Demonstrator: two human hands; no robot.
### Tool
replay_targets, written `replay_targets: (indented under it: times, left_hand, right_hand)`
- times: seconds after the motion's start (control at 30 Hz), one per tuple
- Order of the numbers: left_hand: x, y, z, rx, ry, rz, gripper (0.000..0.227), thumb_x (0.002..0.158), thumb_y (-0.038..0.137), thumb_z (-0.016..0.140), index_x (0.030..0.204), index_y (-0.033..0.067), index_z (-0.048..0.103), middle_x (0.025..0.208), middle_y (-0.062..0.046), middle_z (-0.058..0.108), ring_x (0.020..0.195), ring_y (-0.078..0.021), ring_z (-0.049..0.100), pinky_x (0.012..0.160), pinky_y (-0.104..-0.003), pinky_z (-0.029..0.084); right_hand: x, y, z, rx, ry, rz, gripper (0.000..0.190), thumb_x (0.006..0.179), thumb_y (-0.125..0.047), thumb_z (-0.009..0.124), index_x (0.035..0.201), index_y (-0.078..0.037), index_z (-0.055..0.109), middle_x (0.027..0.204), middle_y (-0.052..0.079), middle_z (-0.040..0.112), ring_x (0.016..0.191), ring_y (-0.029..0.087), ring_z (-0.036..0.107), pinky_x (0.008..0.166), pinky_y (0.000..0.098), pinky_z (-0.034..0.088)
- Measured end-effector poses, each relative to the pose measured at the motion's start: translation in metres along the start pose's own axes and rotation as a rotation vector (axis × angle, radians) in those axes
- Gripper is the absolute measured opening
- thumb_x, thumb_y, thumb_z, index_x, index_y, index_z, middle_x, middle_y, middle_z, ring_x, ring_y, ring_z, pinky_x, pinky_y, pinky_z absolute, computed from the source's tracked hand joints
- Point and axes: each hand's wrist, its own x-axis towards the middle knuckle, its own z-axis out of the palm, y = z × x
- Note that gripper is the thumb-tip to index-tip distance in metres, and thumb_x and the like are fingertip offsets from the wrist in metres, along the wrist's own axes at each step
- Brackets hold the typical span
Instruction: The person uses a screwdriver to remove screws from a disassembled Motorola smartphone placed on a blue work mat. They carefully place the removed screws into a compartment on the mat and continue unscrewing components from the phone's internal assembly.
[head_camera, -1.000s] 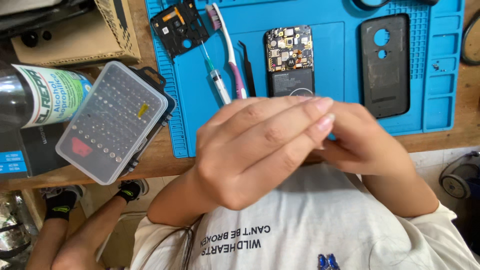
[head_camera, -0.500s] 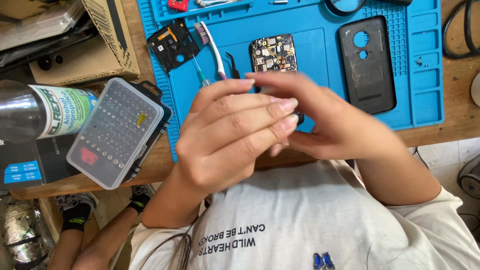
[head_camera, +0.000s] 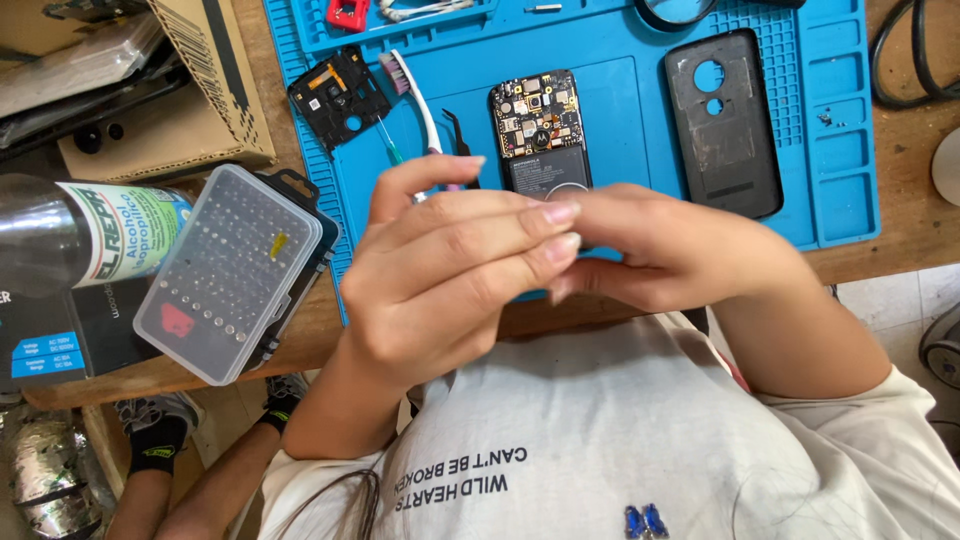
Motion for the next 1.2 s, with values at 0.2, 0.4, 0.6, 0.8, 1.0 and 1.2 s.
replay_targets:
  times: [0.2,0.4,0.6,0.8,1.0,1.2]
  left_hand:
    - [-0.002,0.000,0.002,-0.038,-0.022,0.050,0.016,0.095,-0.001,0.056,0.094,0.0020,0.072,0.103,-0.011,0.071,0.090,-0.0243,0.077,0.094,-0.045,0.046]
    - [-0.003,-0.001,0.005,-0.058,-0.084,0.055,0.024,0.099,0.004,0.048,0.102,0.0039,0.072,0.110,-0.010,0.069,0.097,-0.0233,0.073,0.097,-0.049,0.047]
    - [-0.001,-0.001,0.006,-0.043,-0.020,0.045,0.024,0.097,0.003,0.050,0.094,0.0042,0.073,0.103,-0.009,0.071,0.085,-0.0225,0.074,0.097,-0.047,0.043]
    - [-0.002,-0.004,-0.004,0.027,-0.004,-0.014,0.012,0.093,-0.001,0.062,0.092,0.0041,0.073,0.102,-0.008,0.070,0.087,-0.0245,0.073,0.099,-0.049,0.044]
    - [-0.005,-0.001,-0.005,-0.005,0.000,0.001,0.018,0.094,-0.001,0.056,0.091,0.0035,0.073,0.102,-0.009,0.071,0.086,-0.0231,0.075,0.099,-0.048,0.042]
    - [-0.004,-0.006,-0.008,0.014,0.002,-0.007,0.012,0.093,-0.001,0.060,0.092,0.0038,0.072,0.103,-0.009,0.070,0.087,-0.0240,0.075,0.099,-0.051,0.044]
  right_hand:
    - [0.000,0.002,0.011,-0.253,0.214,-0.053,0.010,0.081,-0.003,0.067,0.077,-0.008,0.059,0.066,0.000,0.061,0.056,0.011,0.053,0.052,0.0246,0.040]
    - [-0.003,0.019,0.013,-0.173,0.259,-0.106,0.039,0.084,-0.017,0.071,0.094,-0.008,0.035,0.090,0.007,0.053,0.077,0.019,0.053,0.068,0.0316,0.044]
    - [-0.007,0.005,0.006,-0.146,0.080,-0.152,0.015,0.083,0.005,0.052,0.076,-0.007,0.048,0.061,0.002,0.041,0.051,0.017,0.038,0.048,0.0300,0.031]
    - [-0.001,0.013,0.017,-0.537,0.416,-0.140,0.041,0.088,-0.025,0.073,0.078,-0.003,0.040,0.069,0.007,0.036,0.056,0.020,0.030,0.048,0.0341,0.028]
    - [0.000,0.005,0.004,-0.134,0.038,-0.138,0.026,0.083,0.014,0.039,0.094,-0.003,0.054,0.068,0.006,0.048,0.055,0.021,0.039,0.050,0.0309,0.033]
    - [0.006,-0.002,0.020,-0.175,0.373,-0.096,0.046,0.074,-0.014,0.086,0.078,-0.009,0.040,0.073,0.003,0.048,0.064,0.015,0.043,0.058,0.0272,0.034]
